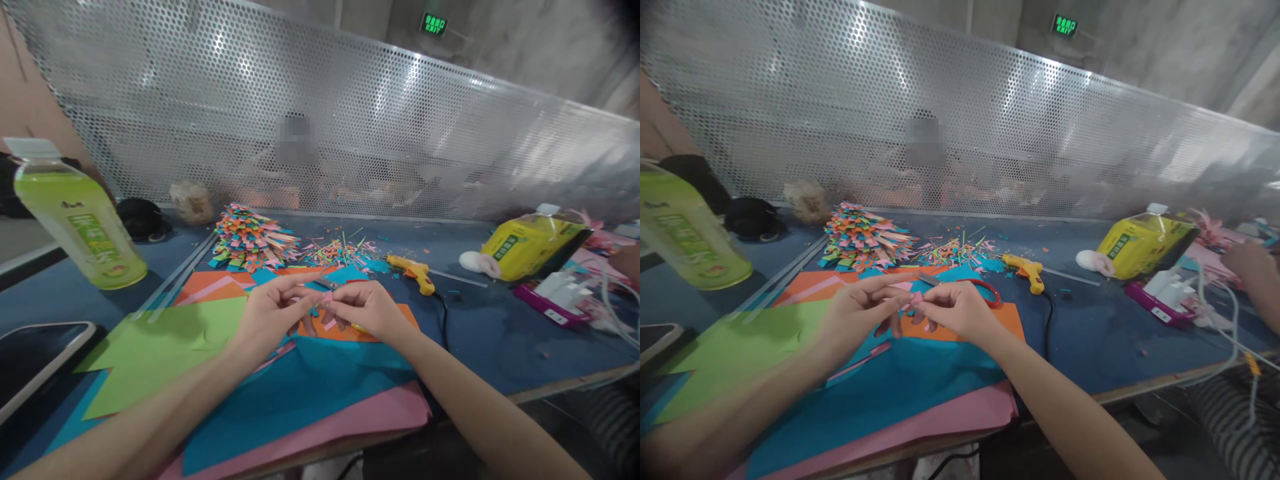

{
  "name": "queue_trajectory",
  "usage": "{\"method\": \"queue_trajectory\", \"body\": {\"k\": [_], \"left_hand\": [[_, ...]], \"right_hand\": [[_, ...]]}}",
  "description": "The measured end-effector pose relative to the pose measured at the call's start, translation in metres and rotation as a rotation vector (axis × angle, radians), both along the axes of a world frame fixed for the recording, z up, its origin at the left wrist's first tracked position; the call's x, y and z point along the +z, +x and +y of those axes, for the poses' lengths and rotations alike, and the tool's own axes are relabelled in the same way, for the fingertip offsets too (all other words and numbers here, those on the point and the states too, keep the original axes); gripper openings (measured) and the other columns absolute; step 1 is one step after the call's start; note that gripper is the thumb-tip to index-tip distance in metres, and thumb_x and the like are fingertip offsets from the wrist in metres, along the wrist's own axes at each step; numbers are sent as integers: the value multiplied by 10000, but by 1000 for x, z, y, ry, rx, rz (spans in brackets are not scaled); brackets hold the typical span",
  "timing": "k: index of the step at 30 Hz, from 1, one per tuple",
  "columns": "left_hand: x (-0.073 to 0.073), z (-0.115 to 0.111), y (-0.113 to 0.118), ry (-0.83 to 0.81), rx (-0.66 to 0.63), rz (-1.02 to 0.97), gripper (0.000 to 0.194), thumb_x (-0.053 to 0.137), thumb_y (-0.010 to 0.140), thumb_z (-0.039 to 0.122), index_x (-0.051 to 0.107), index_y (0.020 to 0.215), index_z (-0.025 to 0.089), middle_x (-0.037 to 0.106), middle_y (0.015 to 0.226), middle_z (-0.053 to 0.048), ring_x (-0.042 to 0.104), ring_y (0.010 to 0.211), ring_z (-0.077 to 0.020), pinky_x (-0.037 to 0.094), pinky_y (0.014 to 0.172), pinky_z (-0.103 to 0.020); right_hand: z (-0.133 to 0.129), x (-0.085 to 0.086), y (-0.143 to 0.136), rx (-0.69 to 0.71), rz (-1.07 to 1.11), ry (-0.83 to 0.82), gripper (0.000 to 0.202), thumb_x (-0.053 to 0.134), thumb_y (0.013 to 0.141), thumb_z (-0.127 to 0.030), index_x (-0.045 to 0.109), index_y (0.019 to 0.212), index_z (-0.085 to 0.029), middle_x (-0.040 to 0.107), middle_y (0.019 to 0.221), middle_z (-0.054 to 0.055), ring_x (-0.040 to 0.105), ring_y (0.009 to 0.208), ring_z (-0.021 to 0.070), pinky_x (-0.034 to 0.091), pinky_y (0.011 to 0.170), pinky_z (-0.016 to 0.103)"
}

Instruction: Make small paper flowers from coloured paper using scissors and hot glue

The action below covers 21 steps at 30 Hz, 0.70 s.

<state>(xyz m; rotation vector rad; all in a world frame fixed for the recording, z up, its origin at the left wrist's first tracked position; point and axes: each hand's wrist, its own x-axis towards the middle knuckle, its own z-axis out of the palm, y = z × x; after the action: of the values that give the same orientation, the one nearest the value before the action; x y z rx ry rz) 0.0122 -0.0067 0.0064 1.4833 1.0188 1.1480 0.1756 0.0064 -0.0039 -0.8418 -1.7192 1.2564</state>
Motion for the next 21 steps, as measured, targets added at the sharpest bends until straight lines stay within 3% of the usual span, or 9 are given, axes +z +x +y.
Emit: {"method": "queue_trajectory", "body": {"k": [3, 6, 10, 15, 21], "left_hand": [[0, 0, 1, -69, -22, -26, 369, 623, 702, 319, 598, 1029, 149, 584, 405, 36, 484, 317, -68, 307, 314, -142], [-1, 2, 0, -128, -68, -62, 373, 586, 735, 347, 592, 1052, 149, 568, 372, 29, 476, 312, -61, 305, 324, -130], [-4, 3, -1, -173, -96, -123, 353, 556, 753, 371, 596, 1037, 165, 646, 530, -5, 547, 368, -81, 332, 333, -145], [-4, 4, -2, -138, -67, -90, 388, 630, 697, 317, 580, 1048, 159, 606, 464, 26, 526, 354, -74, 320, 324, -136], [-3, 1, -1, -86, -66, -50, 413, 673, 646, 313, 563, 1020, 177, 692, 734, -26, 550, 392, -72, 317, 314, -142]], "right_hand": [[1, -2, 0, -10, 10, -22, 230, 618, 686, -363, 624, 617, -143, 626, 554, 10, 500, 425, 57, 450, 445, 185], [2, -3, 0, -18, 15, -56, 229, 638, 660, -360, 603, 585, -146, 615, 519, 0, 496, 404, 57, 440, 426, 180], [4, -4, 0, -15, 17, -81, 231, 649, 645, -343, 568, 549, -148, 602, 491, -10, 507, 403, 60, 444, 441, 183], [5, -8, 3, -22, -5, -37, 230, 631, 669, -332, 566, 544, -150, 590, 490, -16, 552, 446, 84, 450, 465, 197], [5, -9, 3, -2, -8, -22, 202, 632, 653, -323, 583, 557, -152, 595, 510, -14, 571, 478, 101, 468, 493, 221]]}}
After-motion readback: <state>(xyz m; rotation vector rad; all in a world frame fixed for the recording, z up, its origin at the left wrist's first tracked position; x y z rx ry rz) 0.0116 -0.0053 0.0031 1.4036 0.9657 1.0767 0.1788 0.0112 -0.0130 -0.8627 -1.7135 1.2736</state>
